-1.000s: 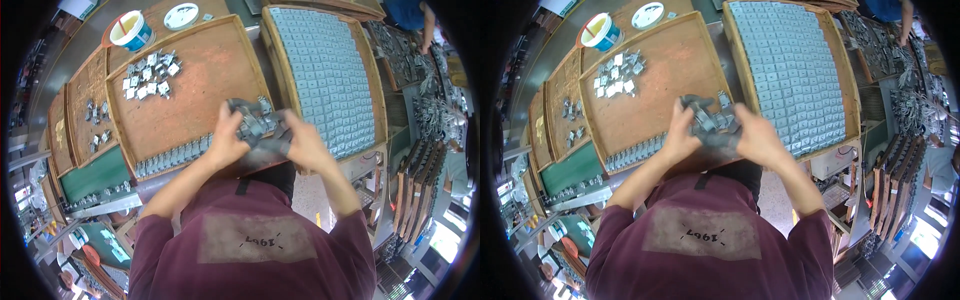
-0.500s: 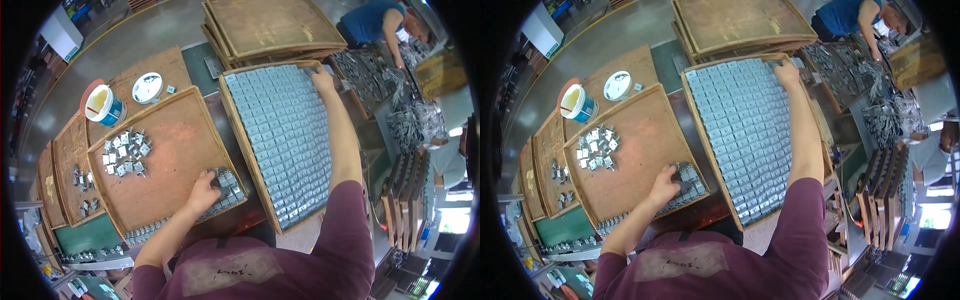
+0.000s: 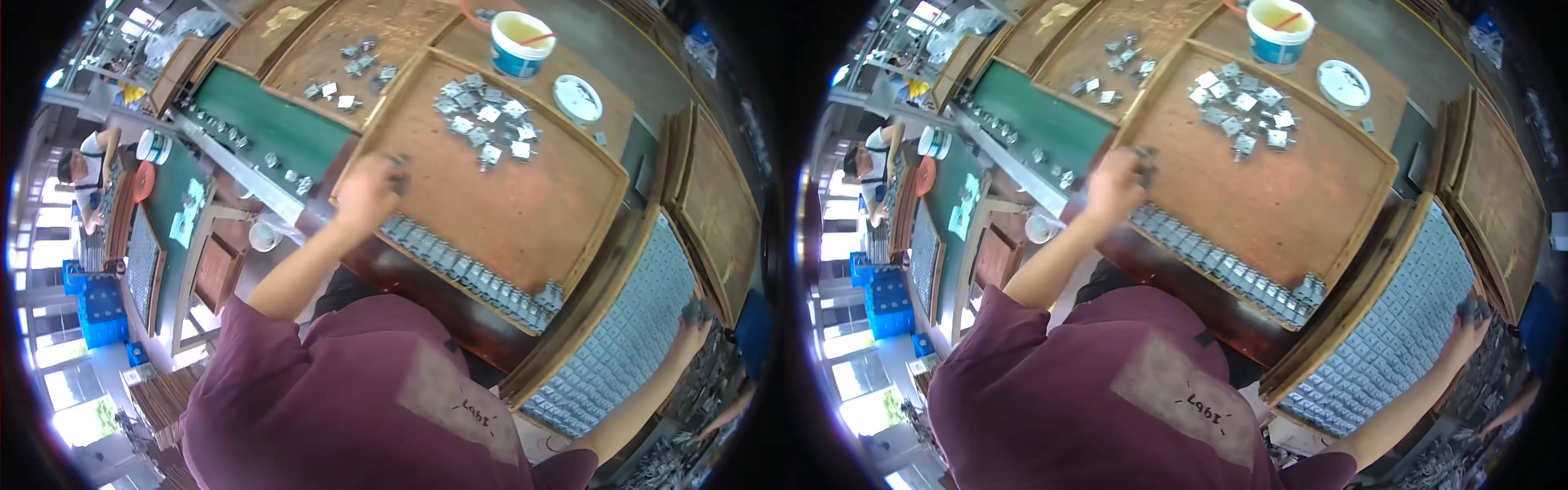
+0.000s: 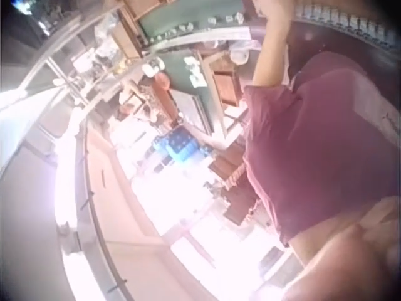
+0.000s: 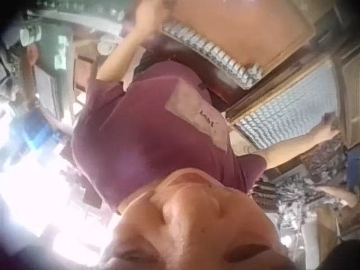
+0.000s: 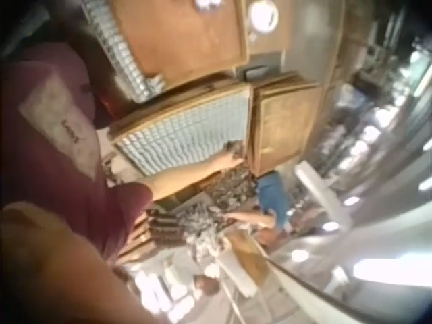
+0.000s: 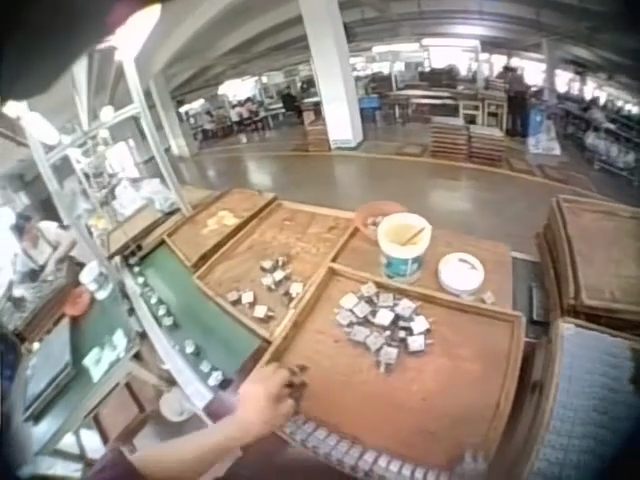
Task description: The person sorts small metal electronic components by hand, placing them into a grid-like tray.
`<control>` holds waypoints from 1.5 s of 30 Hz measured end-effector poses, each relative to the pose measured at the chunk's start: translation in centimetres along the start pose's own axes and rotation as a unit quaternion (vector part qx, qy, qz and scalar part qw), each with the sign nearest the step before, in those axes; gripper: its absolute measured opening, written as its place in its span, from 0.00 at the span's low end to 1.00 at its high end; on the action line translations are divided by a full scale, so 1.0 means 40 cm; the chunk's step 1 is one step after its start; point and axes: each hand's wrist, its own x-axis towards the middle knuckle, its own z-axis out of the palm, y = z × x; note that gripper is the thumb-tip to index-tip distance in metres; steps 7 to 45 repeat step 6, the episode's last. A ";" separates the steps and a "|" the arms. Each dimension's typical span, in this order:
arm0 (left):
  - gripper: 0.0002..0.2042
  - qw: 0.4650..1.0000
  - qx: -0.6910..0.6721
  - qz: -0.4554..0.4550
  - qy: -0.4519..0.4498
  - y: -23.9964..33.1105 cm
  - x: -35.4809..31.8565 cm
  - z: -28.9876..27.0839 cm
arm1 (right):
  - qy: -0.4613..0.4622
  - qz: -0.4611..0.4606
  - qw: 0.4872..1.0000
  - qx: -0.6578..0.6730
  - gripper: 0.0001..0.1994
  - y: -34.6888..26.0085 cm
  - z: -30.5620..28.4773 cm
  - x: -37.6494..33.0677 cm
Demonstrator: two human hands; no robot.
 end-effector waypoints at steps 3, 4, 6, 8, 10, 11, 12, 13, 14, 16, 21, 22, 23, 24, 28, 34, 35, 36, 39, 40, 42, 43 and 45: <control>0.20 0.941 0.186 -0.276 -0.063 -0.182 -0.014 -0.146 | -0.040 -0.005 0.999 -0.027 0.23 -0.071 0.065 -0.155; 0.20 0.940 0.185 -0.278 -0.064 -0.227 -0.031 -0.173 | -0.063 0.024 0.998 -0.010 0.24 -0.047 0.071 -0.181; 0.23 0.906 0.276 -0.280 -0.156 -0.314 -0.066 -0.176 | -0.080 0.053 0.995 0.002 0.26 -0.019 0.075 -0.234; 0.23 0.906 0.276 -0.280 -0.156 -0.314 -0.066 -0.176 | -0.080 0.053 0.995 0.002 0.26 -0.019 0.075 -0.234; 0.23 0.906 0.276 -0.280 -0.156 -0.314 -0.066 -0.176 | -0.080 0.053 0.995 0.002 0.26 -0.019 0.075 -0.234; 0.23 0.906 0.276 -0.280 -0.156 -0.314 -0.066 -0.176 | -0.080 0.053 0.995 0.002 0.26 -0.019 0.075 -0.234; 0.23 0.906 0.276 -0.280 -0.156 -0.314 -0.066 -0.176 | -0.080 0.053 0.995 0.002 0.26 -0.019 0.075 -0.234; 0.23 0.906 0.276 -0.280 -0.156 -0.314 -0.066 -0.176 | -0.080 0.053 0.995 0.002 0.26 -0.019 0.075 -0.234; 0.23 0.906 0.276 -0.280 -0.156 -0.314 -0.066 -0.176 | -0.080 0.053 0.995 0.002 0.26 -0.019 0.075 -0.234; 0.23 0.906 0.276 -0.280 -0.156 -0.314 -0.066 -0.176 | -0.080 0.053 0.995 0.002 0.26 -0.019 0.075 -0.234; 0.23 0.906 0.276 -0.280 -0.156 -0.314 -0.066 -0.176 | -0.080 0.053 0.995 0.002 0.26 -0.019 0.075 -0.234; 0.23 0.906 0.276 -0.280 -0.156 -0.314 -0.066 -0.176 | -0.080 0.053 0.995 0.002 0.26 -0.019 0.075 -0.234; 0.23 0.906 0.276 -0.280 -0.156 -0.314 -0.066 -0.176 | -0.080 0.053 0.995 0.002 0.26 -0.019 0.075 -0.234; 0.23 0.906 0.276 -0.280 -0.156 -0.314 -0.066 -0.176 | -0.080 0.053 0.995 0.002 0.26 -0.019 0.075 -0.234; 0.23 0.906 0.276 -0.280 -0.156 -0.314 -0.066 -0.176 | -0.080 0.053 0.995 0.002 0.26 -0.019 0.075 -0.234; 0.23 0.906 0.276 -0.280 -0.156 -0.314 -0.066 -0.176 | -0.080 0.053 0.995 0.002 0.26 -0.019 0.075 -0.234; 0.23 0.906 0.276 -0.280 -0.156 -0.314 -0.066 -0.176 | -0.080 0.053 0.995 0.002 0.26 -0.019 0.075 -0.234; 0.23 0.906 0.276 -0.280 -0.156 -0.314 -0.066 -0.176 | -0.080 0.053 0.995 0.002 0.26 -0.019 0.075 -0.234; 0.23 0.906 0.276 -0.280 -0.156 -0.314 -0.066 -0.176 | -0.080 0.053 0.995 0.002 0.26 -0.019 0.075 -0.234; 0.23 0.906 0.276 -0.280 -0.156 -0.314 -0.066 -0.176 | -0.080 0.053 0.995 0.002 0.26 -0.019 0.075 -0.234; 0.23 0.906 0.276 -0.280 -0.156 -0.314 -0.066 -0.176 | -0.080 0.053 0.995 0.002 0.26 -0.019 0.075 -0.234; 0.23 0.906 0.276 -0.280 -0.156 -0.314 -0.066 -0.176 | -0.080 0.053 0.995 0.002 0.26 -0.019 0.075 -0.234; 0.23 0.906 0.276 -0.280 -0.156 -0.314 -0.066 -0.176 | -0.080 0.053 0.995 0.002 0.26 -0.019 0.075 -0.234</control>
